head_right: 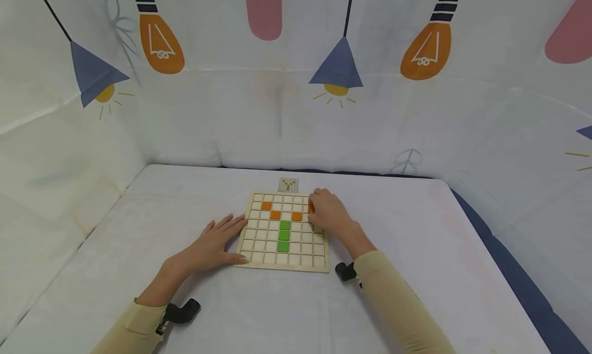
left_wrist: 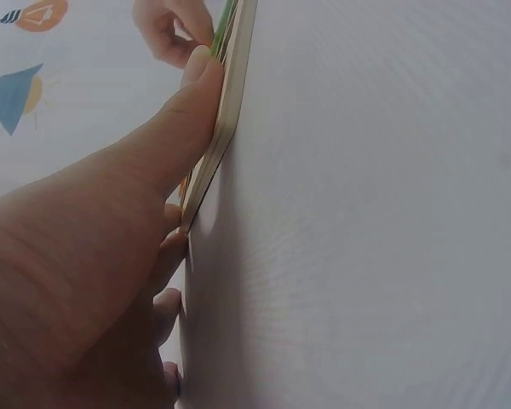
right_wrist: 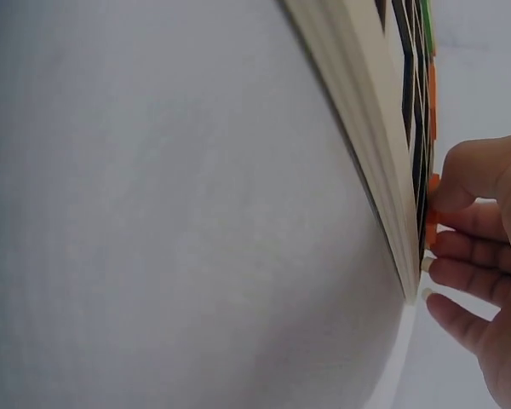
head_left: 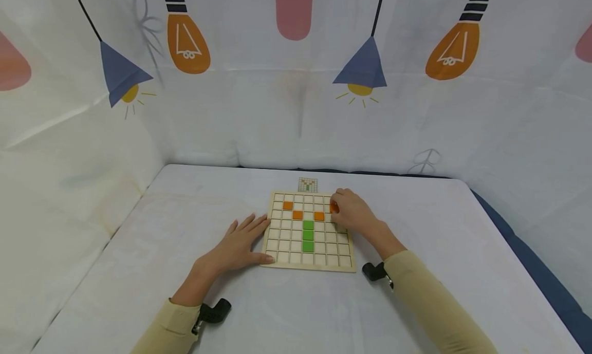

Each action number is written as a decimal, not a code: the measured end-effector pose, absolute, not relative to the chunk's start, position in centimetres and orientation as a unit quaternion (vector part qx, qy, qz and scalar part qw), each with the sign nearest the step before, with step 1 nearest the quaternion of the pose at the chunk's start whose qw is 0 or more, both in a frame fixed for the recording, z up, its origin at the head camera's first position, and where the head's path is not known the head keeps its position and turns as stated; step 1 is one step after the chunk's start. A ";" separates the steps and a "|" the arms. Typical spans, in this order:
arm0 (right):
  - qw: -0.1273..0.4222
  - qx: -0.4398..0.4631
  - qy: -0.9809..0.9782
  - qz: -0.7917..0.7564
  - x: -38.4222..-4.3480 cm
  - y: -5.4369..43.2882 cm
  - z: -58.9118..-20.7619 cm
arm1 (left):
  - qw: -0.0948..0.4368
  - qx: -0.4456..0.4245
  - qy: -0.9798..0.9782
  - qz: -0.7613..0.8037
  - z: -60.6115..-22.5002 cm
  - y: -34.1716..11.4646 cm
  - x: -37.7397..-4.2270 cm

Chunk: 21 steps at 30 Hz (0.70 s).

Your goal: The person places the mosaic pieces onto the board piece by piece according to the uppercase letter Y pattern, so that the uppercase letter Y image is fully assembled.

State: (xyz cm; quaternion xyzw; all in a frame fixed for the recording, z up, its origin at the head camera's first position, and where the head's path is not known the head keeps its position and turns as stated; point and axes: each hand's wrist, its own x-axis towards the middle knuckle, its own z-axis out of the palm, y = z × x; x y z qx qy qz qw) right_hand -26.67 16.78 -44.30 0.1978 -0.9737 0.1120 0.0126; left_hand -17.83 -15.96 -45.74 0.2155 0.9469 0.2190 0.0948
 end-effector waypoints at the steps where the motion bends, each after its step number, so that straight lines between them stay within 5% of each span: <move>1: 0.012 0.199 -0.973 0.115 -26.7 16.8 -44.3 | 0.095 0.216 0.947 0.220 -45.7 -15.9 -17.8; 21: 0.016 0.207 -0.967 0.150 -26.9 16.5 -44.4 | 0.093 0.215 0.949 0.212 -46.0 -16.0 -17.9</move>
